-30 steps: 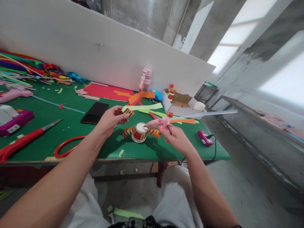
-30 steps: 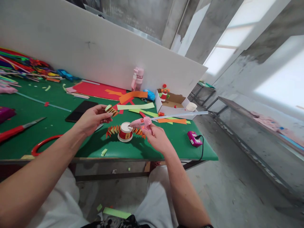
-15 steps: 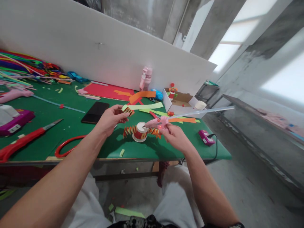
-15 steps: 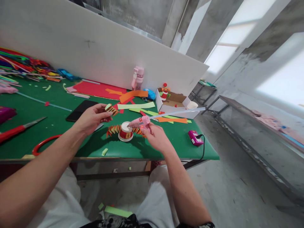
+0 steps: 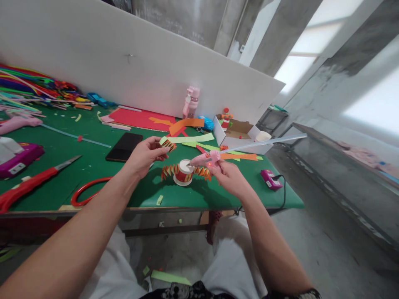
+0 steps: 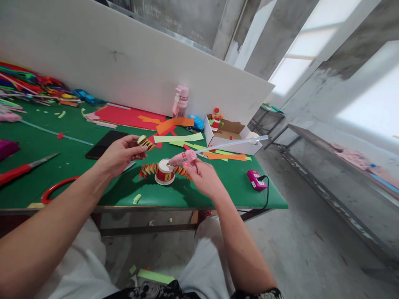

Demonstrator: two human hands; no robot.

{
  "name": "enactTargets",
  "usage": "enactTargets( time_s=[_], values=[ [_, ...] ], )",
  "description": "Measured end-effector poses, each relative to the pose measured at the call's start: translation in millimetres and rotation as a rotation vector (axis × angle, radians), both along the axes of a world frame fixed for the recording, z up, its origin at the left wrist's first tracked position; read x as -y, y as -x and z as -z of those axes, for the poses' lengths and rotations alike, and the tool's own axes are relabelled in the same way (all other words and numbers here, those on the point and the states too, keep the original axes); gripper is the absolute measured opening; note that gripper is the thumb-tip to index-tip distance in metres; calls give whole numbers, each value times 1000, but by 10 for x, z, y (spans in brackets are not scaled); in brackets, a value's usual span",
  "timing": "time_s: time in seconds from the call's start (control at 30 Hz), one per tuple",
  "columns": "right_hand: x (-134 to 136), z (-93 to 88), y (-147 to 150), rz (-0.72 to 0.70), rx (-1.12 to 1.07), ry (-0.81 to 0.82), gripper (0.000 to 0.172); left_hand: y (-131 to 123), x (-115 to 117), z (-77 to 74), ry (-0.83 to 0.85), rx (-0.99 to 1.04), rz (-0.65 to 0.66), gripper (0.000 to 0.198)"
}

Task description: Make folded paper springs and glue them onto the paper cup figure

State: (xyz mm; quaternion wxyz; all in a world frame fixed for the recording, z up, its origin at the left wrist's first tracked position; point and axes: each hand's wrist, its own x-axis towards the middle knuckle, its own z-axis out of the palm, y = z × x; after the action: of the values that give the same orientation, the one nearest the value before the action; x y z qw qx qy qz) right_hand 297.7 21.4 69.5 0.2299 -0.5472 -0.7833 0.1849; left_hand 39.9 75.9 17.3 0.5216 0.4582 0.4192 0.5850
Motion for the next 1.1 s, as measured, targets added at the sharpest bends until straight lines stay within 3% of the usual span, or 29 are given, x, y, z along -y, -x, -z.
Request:
enactTargets(
  time_s=[1.1],
  values=[
    [31, -30, -7, -6, 30, -37, 38, 1, 18, -23, 20, 10, 13, 42]
  ],
)
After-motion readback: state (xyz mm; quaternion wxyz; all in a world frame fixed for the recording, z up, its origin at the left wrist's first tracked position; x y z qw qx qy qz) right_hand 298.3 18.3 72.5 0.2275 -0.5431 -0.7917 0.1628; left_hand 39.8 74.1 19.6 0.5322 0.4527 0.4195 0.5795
